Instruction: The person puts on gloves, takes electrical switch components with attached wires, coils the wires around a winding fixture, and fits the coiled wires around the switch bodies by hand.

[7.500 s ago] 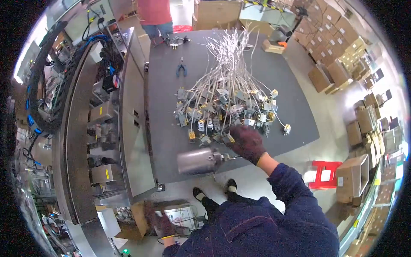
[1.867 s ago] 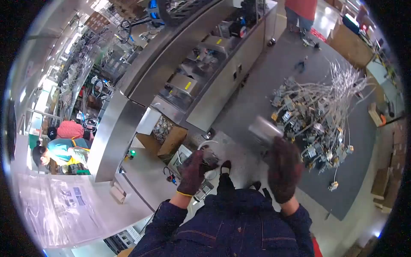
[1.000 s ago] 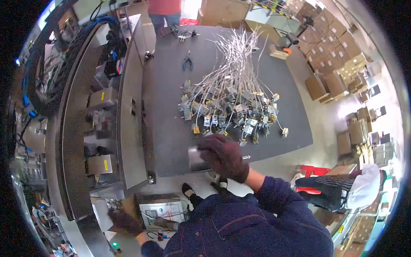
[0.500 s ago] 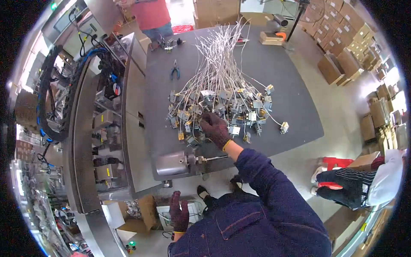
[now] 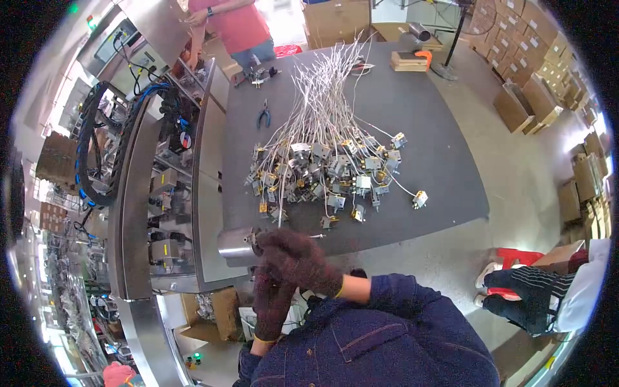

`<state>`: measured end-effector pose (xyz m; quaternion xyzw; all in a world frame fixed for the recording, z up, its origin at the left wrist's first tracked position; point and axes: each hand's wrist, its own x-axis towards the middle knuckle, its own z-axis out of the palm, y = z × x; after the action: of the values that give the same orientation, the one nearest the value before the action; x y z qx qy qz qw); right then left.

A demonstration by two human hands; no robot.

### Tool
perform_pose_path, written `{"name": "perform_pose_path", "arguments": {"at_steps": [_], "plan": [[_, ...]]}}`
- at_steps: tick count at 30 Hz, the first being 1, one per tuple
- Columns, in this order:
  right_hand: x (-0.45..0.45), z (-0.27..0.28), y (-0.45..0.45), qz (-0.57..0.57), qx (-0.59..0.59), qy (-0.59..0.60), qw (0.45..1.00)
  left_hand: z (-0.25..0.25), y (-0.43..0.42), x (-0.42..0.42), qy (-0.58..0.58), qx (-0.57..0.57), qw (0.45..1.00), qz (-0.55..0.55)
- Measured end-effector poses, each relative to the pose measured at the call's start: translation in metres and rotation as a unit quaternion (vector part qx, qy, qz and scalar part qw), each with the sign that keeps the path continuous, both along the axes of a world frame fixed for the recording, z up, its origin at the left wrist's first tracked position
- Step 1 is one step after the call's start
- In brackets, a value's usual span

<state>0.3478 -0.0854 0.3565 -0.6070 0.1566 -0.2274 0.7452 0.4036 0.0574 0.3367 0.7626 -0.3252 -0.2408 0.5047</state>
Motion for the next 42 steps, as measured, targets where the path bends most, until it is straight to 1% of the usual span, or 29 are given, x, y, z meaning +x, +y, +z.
{"name": "perform_pose_path", "arguments": {"at_steps": [1, 3, 4, 5, 7, 8, 9, 10, 11, 13, 15, 16, 17, 19, 20, 21, 23, 25, 26, 28, 29, 31, 33, 34, 35, 37, 39, 40, 42], "plan": [[-0.003, -0.002, 0.005, 0.011, -0.095, -0.027, 0.995, -0.008, 0.003, -0.002, -0.002, 0.003, 1.000, 0.004], [-0.004, -0.018, -0.001, 0.059, -0.123, -0.037, 0.990, -0.029, 0.017, -0.008, 0.114, 0.165, 0.979, -0.020], [-0.004, -0.023, -0.003, 0.103, -0.151, -0.046, 0.982, -0.076, 0.039, -0.017, -0.215, 0.114, 0.970, -0.012], [-0.003, -0.019, -0.016, 0.114, -0.145, -0.048, 0.982, -0.092, 0.056, -0.020, -0.214, 0.122, 0.969, -0.002], [0.004, -0.003, -0.054, 0.005, -0.193, 0.004, 0.981, -0.116, 0.093, -0.024, -0.059, 0.262, 0.962, -0.052], [0.006, 0.010, -0.055, 0.016, -0.187, 0.001, 0.982, -0.156, 0.134, -0.032, -0.122, 0.276, 0.951, -0.072], [0.007, 0.026, -0.055, 0.050, -0.113, 0.026, 0.992, -0.193, 0.176, -0.042, -0.185, 0.289, 0.934, -0.096], [0.009, 0.033, -0.054, 0.082, -0.039, 0.051, 0.995, -0.204, 0.200, -0.048, -0.082, 0.374, 0.922, -0.057], [0.015, 0.024, -0.043, 0.086, -0.036, 0.050, 0.994, -0.204, 0.213, -0.050, 0.022, 0.450, 0.893, -0.019], [0.038, -0.005, -0.002, 0.230, -0.147, -0.050, 0.961, -0.192, 0.241, -0.059, 0.028, 0.491, 0.870, -0.015], [0.059, -0.019, 0.028, 0.322, -0.092, -0.028, 0.942, -0.201, 0.285, -0.065, 0.036, 0.530, 0.847, -0.012], [0.059, -0.027, 0.037, 0.324, -0.091, -0.028, 0.941, -0.233, 0.330, -0.065, 0.002, 0.518, 0.849, -0.105], [0.059, -0.035, 0.047, 0.341, 0.052, 0.012, 0.939, -0.248, 0.359, -0.062, -0.033, 0.500, 0.843, -0.196], [0.061, -0.030, 0.050, 0.352, 0.190, 0.053, 0.915, -0.230, 0.377, -0.057, -0.047, 0.553, 0.812, -0.184], [0.049, -0.017, 0.047, 0.371, 0.221, 0.098, 0.897, -0.273, 0.432, -0.060, -0.108, 0.472, 0.851, -0.202], [0.040, -0.011, 0.046, 0.389, 0.252, 0.146, 0.874, -0.177, 0.363, -0.046, -0.011, 0.536, 0.834, -0.132], [0.034, -0.016, 0.048, 0.366, 0.224, 0.097, 0.898, -0.176, 0.364, -0.038, -0.028, 0.633, 0.752, -0.182], [0.026, -0.015, 0.042, 0.351, 0.010, 0.126, 0.928, -0.181, 0.368, -0.032, -0.032, 0.633, 0.748, -0.195], [0.022, -0.022, 0.034, 0.303, -0.197, 0.019, 0.932, -0.183, 0.371, -0.030, -0.037, 0.636, 0.741, -0.211], [0.010, -0.021, 0.002, 0.288, -0.331, 0.054, 0.897, -0.192, 0.381, -0.032, -0.037, 0.648, 0.728, -0.220], [0.001, -0.042, -0.024, 0.187, -0.561, 0.026, 0.806, -0.199, 0.385, -0.035, -0.039, 0.660, 0.714, -0.229], [-0.003, -0.081, -0.055, 0.072, -0.752, -0.002, 0.656, -0.214, 0.388, -0.039, -0.006, 0.654, 0.722, -0.226], [0.001, -0.095, -0.068, 0.043, -0.512, 0.165, 0.842, -0.222, 0.388, -0.040, 0.022, 0.649, 0.727, -0.225], [-0.016, -0.116, -0.050, 0.123, -0.588, 0.177, 0.780, -0.224, 0.380, -0.040, 0.015, 0.635, 0.747, -0.197], [-0.015, -0.100, -0.029, 0.200, -0.656, 0.183, 0.705, -0.225, 0.368, -0.035, 0.006, 0.621, 0.766, -0.164], [-0.011, -0.032, -0.034, 0.230, -0.651, 0.096, 0.717, -0.227, 0.344, -0.037, 0.012, 0.606, 0.776, -0.176], [0.017, 0.017, -0.069, 0.397, -0.588, 0.085, 0.700, -0.228, 0.303, -0.029, 0.010, 0.569, 0.797, -0.204], [0.028, 0.003, -0.082, 0.395, -0.592, 0.081, 0.697, -0.212, 0.270, -0.024, -0.006, 0.561, 0.808, -0.177], [0.049, -0.066, -0.113, 0.244, -0.632, 0.292, 0.675, -0.202, 0.223, -0.017, 0.014, 0.501, 0.856, -0.124]]}}
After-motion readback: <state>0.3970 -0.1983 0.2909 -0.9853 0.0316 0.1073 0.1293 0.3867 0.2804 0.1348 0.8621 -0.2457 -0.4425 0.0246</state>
